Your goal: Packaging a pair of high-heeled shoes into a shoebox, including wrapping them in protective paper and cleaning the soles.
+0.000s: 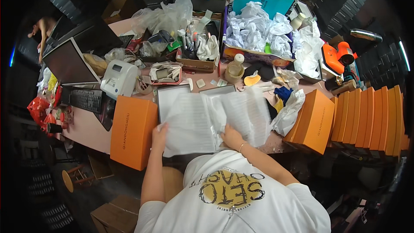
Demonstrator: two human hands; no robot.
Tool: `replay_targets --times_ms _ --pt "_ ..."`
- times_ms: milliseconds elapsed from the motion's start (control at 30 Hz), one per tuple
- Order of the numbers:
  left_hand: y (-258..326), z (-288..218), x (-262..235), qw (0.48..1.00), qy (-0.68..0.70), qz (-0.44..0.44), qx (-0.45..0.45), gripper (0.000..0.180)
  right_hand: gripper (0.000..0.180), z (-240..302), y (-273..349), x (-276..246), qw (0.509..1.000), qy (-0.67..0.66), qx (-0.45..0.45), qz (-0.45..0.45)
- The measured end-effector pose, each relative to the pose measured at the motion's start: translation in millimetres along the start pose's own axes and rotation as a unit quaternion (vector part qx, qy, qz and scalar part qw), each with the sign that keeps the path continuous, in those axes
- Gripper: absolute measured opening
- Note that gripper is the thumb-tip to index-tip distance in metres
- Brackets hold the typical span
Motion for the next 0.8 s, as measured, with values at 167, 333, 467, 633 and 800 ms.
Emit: replay_targets --times_ms 167,333,467,633,800 --pt "25 -13 18 0.989 0.145 -0.002 0.019 0.028 0.046 20 -3 2 0.993 0.059 -0.096 -0.019" --pt "31 7 19 0.985 -0.039 -0.164 0.025 0.034 0.065 25 0 -10 0.997 0.050 -0.027 0.055" --pt "116 -117 38 0.804 -0.431 -0.200 0.356 0.048 0.069 38 30 -49 0.969 -0.037 -0.231 -0.078" --pt "90 -76 138 0.889 -0.339 0.008 0.309 0.050 0.067 23 51 -91 0.955 -0.041 -0.227 -0.185" --pt "14 -6 134 0.957 -0.243 0.136 0.079 0.057 0.058 -32 25 -74 0.982 -0.110 -0.062 -0.138"
Point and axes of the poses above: each hand's wrist, its own y-axis away from the middle knuckle, its own x-axis out of the palm, z = x × y, the point moved 3 cm from there along -y, towards the middle knuckle, and after that the axes turned 13 degrees about -y, right-handed, at the moved point
